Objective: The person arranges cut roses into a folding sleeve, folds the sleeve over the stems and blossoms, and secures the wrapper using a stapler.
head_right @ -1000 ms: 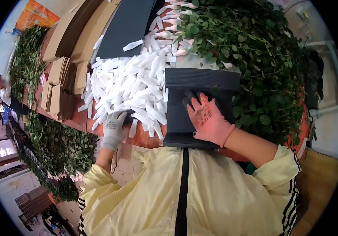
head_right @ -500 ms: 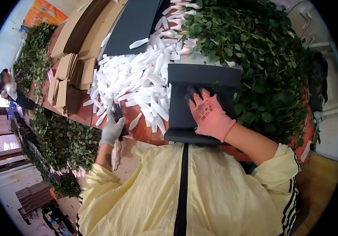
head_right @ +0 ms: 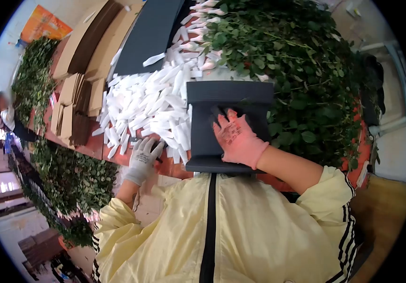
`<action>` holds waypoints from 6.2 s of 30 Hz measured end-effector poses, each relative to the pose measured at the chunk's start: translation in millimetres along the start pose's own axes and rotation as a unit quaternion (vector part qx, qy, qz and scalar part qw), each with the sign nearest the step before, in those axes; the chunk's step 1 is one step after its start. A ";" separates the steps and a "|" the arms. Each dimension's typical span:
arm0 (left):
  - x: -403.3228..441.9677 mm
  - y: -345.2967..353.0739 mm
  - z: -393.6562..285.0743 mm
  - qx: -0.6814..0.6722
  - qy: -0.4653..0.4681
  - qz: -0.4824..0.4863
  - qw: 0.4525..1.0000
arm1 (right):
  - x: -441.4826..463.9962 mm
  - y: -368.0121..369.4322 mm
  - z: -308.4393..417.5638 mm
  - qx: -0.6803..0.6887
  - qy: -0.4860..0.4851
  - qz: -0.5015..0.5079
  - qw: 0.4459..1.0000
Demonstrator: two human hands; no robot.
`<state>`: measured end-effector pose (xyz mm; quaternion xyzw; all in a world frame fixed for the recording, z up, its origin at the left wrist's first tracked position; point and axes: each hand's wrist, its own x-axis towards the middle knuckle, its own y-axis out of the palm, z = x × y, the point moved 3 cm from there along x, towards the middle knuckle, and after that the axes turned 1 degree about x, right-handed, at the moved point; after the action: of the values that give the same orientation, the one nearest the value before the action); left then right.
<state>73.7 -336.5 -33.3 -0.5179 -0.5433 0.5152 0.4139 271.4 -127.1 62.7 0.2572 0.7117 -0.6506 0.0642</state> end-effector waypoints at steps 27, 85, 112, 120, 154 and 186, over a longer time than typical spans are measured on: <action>121.7 -37.8 -27.0 -0.851 0.002 -0.411 0.327 | 10.8 51.9 6.4 -0.986 -0.156 0.051 -0.042; -47.2 -116.9 293.0 0.113 -0.605 -0.162 0.771 | -14.1 -2.8 -3.1 0.151 -0.062 -0.092 0.982; 37.2 -111.6 -82.8 -0.863 -0.045 0.072 0.498 | -29.5 -26.3 -12.8 0.822 0.056 -0.019 0.566; 37.6 -99.1 -80.4 -0.558 -0.015 -0.053 0.828 | -39.5 24.3 -61.2 0.814 0.186 0.020 0.549; 81.8 -148.9 -87.2 -0.280 0.189 -0.028 0.941 | 82.3 -60.4 -208.1 0.305 0.043 -0.287 0.907; 408.4 -61.5 40.1 -0.118 0.038 0.073 0.990 | 100.6 -178.5 -327.3 -0.212 0.259 -0.389 0.858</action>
<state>-23.5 66.4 -11.8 -0.6205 -0.5447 0.4566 0.3315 184.3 211.4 226.8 0.0991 0.8655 -0.3659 -0.3275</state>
